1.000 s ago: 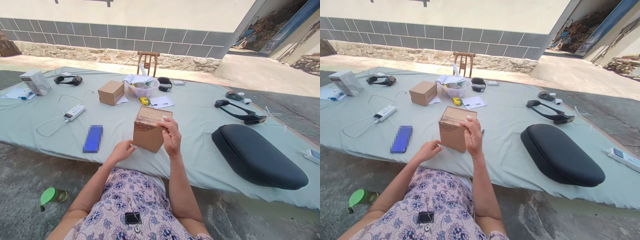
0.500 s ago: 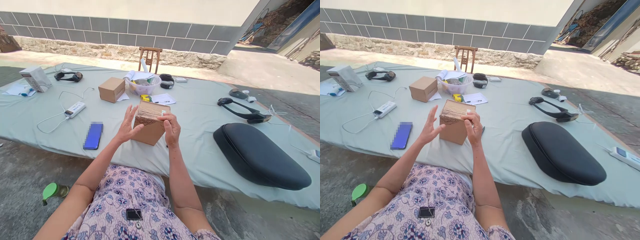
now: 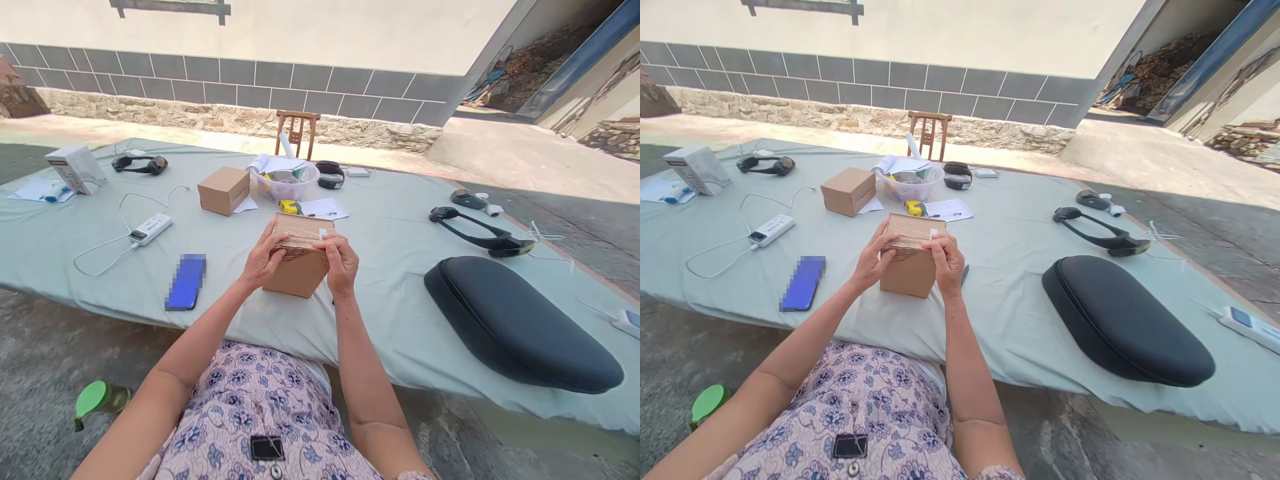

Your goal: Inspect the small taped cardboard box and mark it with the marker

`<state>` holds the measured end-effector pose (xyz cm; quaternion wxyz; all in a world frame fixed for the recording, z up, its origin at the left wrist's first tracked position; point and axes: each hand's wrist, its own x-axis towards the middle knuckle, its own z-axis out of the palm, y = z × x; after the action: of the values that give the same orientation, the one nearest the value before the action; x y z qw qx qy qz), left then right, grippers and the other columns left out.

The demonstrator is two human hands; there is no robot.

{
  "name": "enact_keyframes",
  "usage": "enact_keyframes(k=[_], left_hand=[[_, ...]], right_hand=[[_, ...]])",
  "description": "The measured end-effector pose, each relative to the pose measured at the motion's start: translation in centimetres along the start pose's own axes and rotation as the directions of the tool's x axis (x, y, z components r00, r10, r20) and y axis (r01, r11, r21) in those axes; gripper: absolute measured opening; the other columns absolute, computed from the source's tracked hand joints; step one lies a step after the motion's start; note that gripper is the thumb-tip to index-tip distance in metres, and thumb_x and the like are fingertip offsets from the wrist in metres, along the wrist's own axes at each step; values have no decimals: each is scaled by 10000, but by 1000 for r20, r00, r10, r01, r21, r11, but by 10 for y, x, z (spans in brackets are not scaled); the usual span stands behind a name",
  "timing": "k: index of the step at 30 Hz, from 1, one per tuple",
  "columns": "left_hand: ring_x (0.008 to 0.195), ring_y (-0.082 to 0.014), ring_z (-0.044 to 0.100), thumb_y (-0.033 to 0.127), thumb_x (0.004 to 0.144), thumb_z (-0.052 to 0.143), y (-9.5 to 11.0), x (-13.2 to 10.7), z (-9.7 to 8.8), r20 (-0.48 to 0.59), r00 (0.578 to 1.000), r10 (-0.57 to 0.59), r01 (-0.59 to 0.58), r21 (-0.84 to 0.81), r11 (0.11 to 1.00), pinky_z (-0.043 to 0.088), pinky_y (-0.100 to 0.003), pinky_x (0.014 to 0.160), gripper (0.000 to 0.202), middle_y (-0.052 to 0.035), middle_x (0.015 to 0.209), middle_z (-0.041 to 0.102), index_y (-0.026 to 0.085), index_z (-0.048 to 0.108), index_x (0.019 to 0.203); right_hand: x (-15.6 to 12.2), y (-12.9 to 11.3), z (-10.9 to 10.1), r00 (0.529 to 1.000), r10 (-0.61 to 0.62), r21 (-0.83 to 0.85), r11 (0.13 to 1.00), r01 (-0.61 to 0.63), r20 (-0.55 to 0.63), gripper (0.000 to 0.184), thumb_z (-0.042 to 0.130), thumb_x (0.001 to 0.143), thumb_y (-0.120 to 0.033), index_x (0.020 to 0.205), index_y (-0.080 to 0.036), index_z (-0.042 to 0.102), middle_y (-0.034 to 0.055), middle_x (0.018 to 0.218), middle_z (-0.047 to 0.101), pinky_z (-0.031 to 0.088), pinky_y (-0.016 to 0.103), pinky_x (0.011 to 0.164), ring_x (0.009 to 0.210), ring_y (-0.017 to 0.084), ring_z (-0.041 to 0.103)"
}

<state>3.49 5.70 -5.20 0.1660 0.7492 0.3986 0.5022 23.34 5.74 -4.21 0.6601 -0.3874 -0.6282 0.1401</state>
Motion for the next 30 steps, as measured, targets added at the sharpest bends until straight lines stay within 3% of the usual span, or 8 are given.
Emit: enact_keyframes(k=[7,12,13,15,18,20,25,30], left_hand=[[1492,-236,372,266,1001,394,8,-3,14,-86,996,-9,13,39,999,414,-419,1169,325,-118,1633,333,210,628,1220],[1472,-246,402,242,987,421,13,-7,24,-113,992,-48,62,124,990,512,-395,1065,329,-96,1632,338,233,605,1259],[1463,-250,415,240,982,434,13,-7,22,-100,993,-57,71,140,988,528,-390,1039,327,-93,1629,345,240,604,1262],[1444,-257,435,241,967,467,12,-6,17,-74,995,-61,72,167,983,529,-387,1030,326,-95,1617,362,246,601,1265],[1418,-273,459,262,921,556,8,-2,7,-30,999,-34,39,212,976,478,-414,1090,362,-105,1590,396,247,580,1282],[1384,-296,486,298,869,637,5,0,1,4,1000,-6,5,241,971,468,-439,1092,429,-123,1571,411,239,565,1288],[1415,-291,435,345,839,684,-1,1,-3,23,999,40,-44,204,978,480,-417,1079,497,-135,1545,407,235,528,1298],[1440,-292,396,330,853,677,-3,-1,1,22,1000,11,-15,178,984,438,-447,1134,487,-122,1564,375,256,508,1304]], right_hand=[[9,3,-3,1000,27,39,999,-27,-6,361,521,927,-465,724,-226,701,50,834,697,492,427,995,1008,239,658],[15,36,-27,989,141,177,975,-130,-50,389,389,958,-471,1053,-231,680,75,1144,708,482,458,1028,1208,246,622],[12,49,-36,976,198,129,974,-187,-85,389,377,954,-449,1108,-239,666,74,1188,693,489,456,1015,1219,242,611],[-1,76,-55,955,282,-161,942,-294,-95,353,453,888,-371,1112,-234,687,82,1181,687,482,459,1003,1168,250,610],[-36,108,-82,947,315,-602,770,-213,68,359,455,821,-302,991,-218,760,107,1045,685,492,440,915,999,258,608],[-61,116,-93,938,326,-636,750,-182,116,345,462,797,-292,913,-208,776,101,959,683,499,397,835,906,247,593],[-98,103,-103,925,310,-703,708,-71,218,379,415,842,-292,990,-192,749,104,934,682,470,359,795,874,236,581],[-106,76,-91,973,230,-608,775,-174,14,279,489,879,-417,998,-193,605,88,935,677,510,409,808,898,252,634]])
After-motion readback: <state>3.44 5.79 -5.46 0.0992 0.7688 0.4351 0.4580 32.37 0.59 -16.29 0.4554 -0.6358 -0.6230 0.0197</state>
